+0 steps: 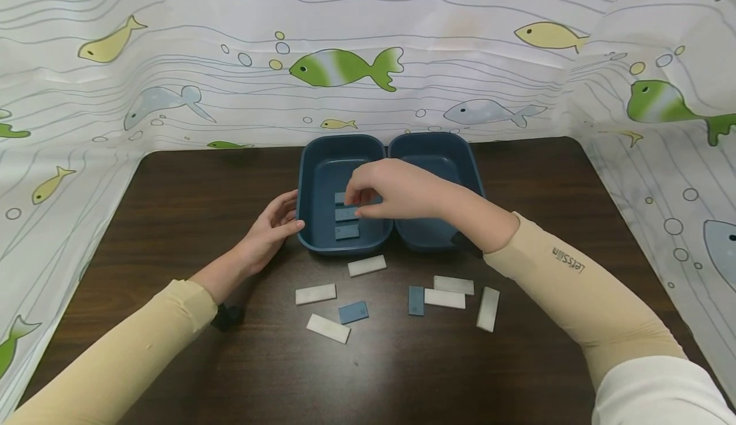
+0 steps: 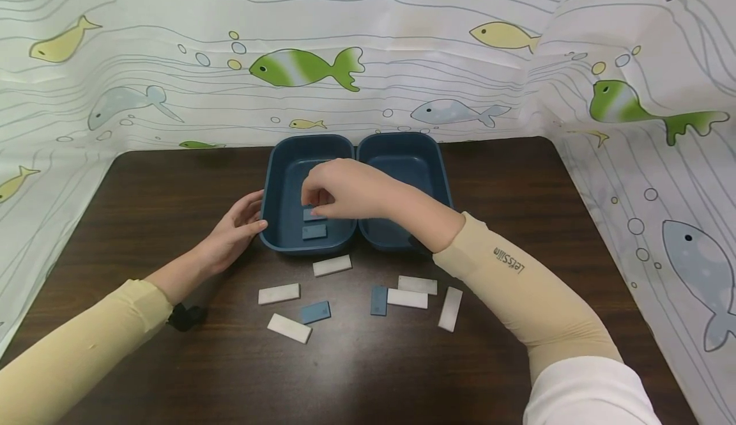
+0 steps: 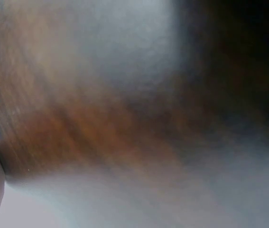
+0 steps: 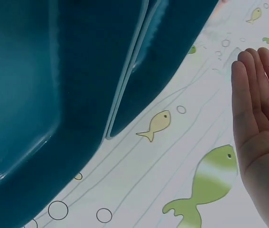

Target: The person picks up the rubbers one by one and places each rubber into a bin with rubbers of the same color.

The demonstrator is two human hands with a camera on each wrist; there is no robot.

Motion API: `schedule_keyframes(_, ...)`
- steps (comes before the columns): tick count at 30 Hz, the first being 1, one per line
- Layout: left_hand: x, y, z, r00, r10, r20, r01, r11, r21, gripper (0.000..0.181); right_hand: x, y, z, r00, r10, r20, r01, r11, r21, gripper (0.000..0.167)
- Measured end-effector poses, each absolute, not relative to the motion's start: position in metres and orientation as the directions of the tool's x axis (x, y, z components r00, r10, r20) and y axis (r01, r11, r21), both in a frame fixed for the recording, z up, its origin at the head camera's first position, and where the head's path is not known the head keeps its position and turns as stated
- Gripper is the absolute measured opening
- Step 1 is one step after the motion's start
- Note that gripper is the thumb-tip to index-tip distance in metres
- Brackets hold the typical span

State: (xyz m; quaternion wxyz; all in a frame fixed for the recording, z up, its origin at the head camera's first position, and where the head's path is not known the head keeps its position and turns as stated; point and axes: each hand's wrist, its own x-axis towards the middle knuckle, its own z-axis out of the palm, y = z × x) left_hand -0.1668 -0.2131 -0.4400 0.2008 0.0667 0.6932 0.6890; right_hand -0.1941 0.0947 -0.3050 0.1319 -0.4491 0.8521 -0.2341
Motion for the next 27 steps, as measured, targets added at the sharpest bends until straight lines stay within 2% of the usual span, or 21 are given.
schedule_keyframes(13,-0.168,-0.214,-0.442,-0.906,0.384,-0.178,-0.178,0.037,0.983,0.071,-0.155,0.125,-0.315,-0.558,-0.829,0.049,-0.736,0.466,-0.492,0.019)
schedule_keyframes(18,-0.169,-0.215,-0.444,-0.906,0.385,-0.175,-0.175,0.034,0.984,0.071,-0.144,0.136,-0.328,-0.547,-0.836,0.038,-0.73,0.454,-0.511,0.019)
schedule_keyframes(27,-0.168,-0.214,-0.445,-0.911,0.382,-0.158,-0.162,0.022,0.987,0.071,-0.129,0.154,-0.356,-0.577,-0.817,0.001,-0.661,0.467,-0.587,0.02)
